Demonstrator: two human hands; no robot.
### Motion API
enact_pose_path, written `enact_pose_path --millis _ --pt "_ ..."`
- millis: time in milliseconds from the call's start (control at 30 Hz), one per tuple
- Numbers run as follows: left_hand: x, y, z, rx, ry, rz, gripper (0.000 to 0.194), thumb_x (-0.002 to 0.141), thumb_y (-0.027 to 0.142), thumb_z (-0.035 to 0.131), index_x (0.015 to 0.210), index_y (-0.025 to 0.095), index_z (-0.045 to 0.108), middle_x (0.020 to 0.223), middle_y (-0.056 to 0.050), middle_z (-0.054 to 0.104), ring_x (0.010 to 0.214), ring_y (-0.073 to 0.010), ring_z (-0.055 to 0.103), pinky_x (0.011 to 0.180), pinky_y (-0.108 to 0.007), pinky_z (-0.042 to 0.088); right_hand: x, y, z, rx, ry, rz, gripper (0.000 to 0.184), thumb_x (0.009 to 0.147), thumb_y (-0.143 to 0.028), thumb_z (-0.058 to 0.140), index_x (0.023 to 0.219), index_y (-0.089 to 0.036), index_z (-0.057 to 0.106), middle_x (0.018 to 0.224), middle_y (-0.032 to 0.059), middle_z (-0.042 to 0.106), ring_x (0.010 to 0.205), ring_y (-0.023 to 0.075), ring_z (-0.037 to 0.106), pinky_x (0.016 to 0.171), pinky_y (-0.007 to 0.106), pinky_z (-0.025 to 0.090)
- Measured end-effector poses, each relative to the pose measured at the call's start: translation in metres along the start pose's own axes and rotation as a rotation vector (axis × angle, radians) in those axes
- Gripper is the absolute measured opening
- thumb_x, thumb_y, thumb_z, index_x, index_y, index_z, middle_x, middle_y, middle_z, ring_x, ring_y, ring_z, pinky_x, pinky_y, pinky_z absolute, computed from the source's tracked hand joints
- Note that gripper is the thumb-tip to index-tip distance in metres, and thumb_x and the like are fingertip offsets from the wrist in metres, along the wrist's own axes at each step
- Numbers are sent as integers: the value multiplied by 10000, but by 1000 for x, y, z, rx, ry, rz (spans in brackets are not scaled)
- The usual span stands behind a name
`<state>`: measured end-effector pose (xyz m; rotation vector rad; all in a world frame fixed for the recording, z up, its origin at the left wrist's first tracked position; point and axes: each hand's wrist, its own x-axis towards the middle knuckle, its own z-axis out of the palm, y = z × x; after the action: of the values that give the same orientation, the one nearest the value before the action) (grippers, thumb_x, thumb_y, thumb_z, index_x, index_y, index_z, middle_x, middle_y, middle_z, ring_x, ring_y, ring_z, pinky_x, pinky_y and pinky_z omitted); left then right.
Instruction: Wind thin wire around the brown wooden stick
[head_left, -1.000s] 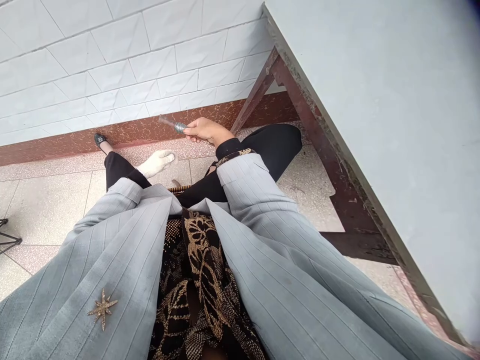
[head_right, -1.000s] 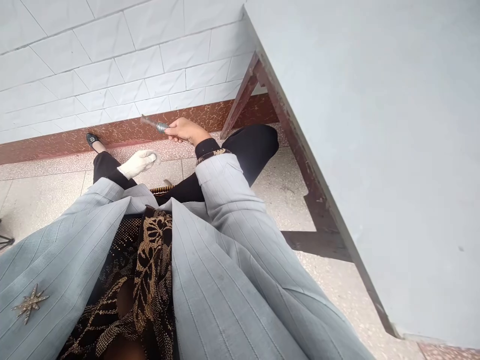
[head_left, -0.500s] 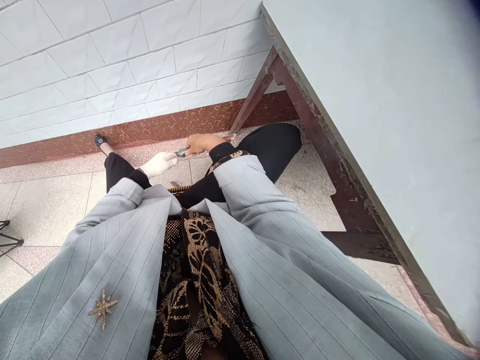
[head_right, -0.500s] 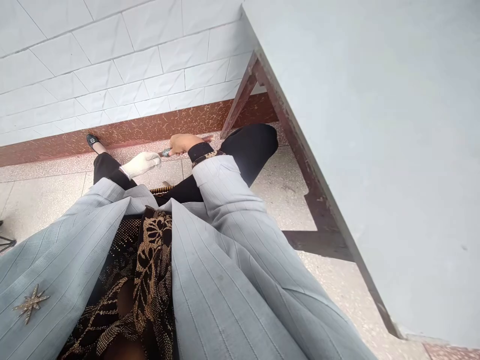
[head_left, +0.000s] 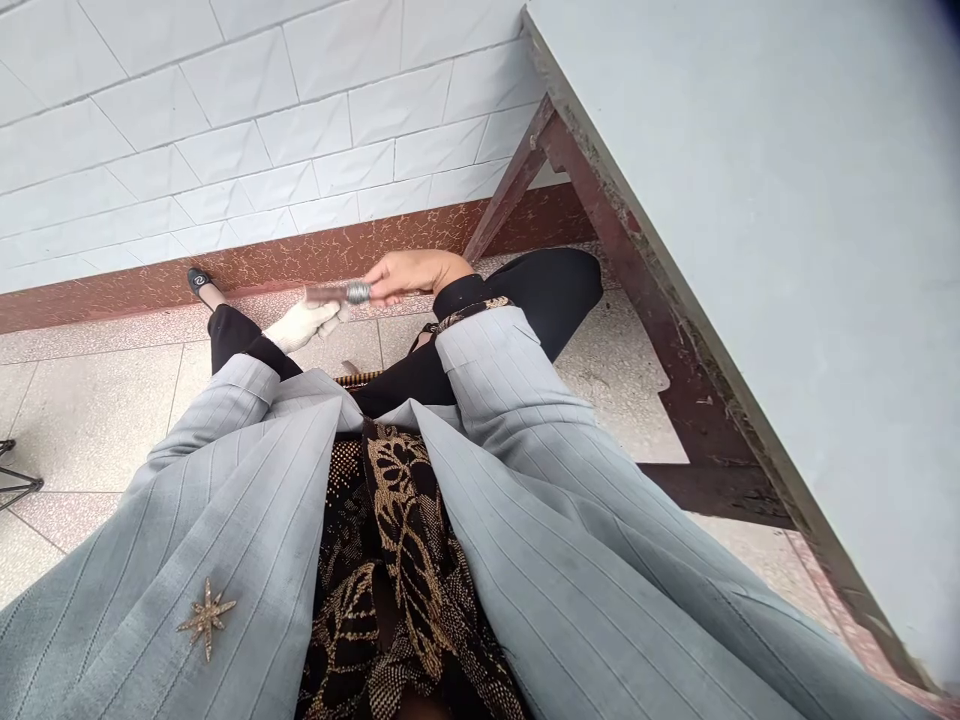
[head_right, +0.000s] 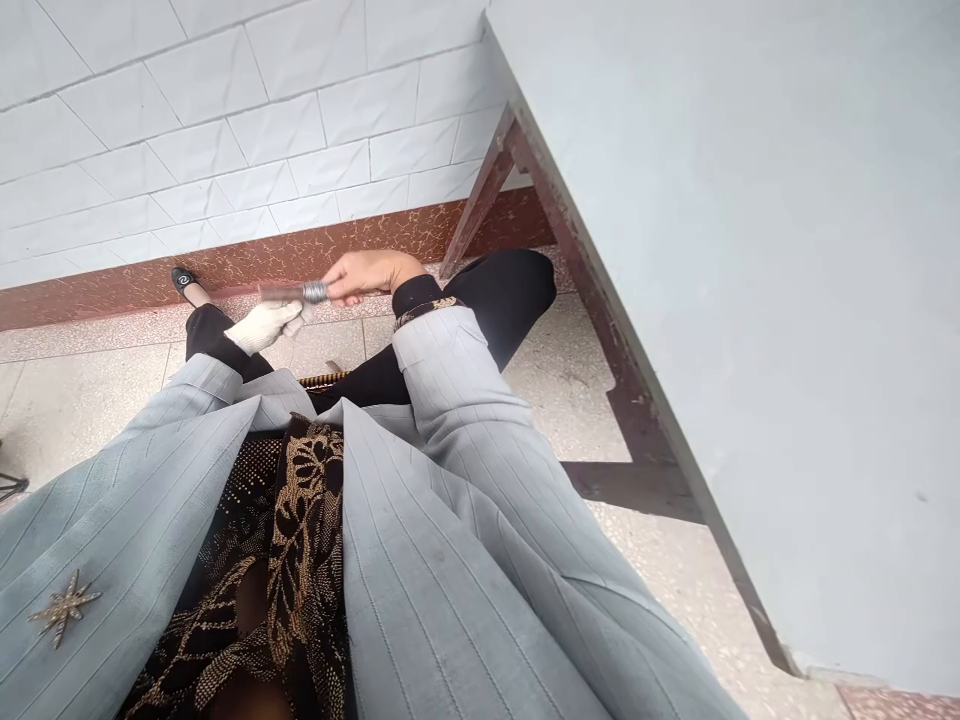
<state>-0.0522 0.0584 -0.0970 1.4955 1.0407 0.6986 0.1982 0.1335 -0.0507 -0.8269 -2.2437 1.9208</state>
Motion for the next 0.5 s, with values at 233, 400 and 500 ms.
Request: enact_pose_path --millis 233,400,500 --pt "-7 8 16 2 -45 -56 426 968 583 624 869 169 623 514 90 325 441 -77 240 449 -242 191 13 10 -4 94 603 36 295 950 -407 766 841 -167 635 655 5 623 533 86 473 518 228 404" --pt "-7 20 24 192 -31 -110 298 992 370 572 783 161 603 527 74 361 470 -76 290 492 -247 212 23 9 1 -260 595 305 133 946 -222 732 849 -135 710 722 48 664 623 126 556 639 287 458" --pt "-6 24 23 352 -9 -116 276 973 292 537 738 159 593 562 51 424 513 -86 350 544 -253 271 26 6 6 -532 465 412 197 937 -232 738 771 -127 722 650 47 633 635 148 571 665 313 442"
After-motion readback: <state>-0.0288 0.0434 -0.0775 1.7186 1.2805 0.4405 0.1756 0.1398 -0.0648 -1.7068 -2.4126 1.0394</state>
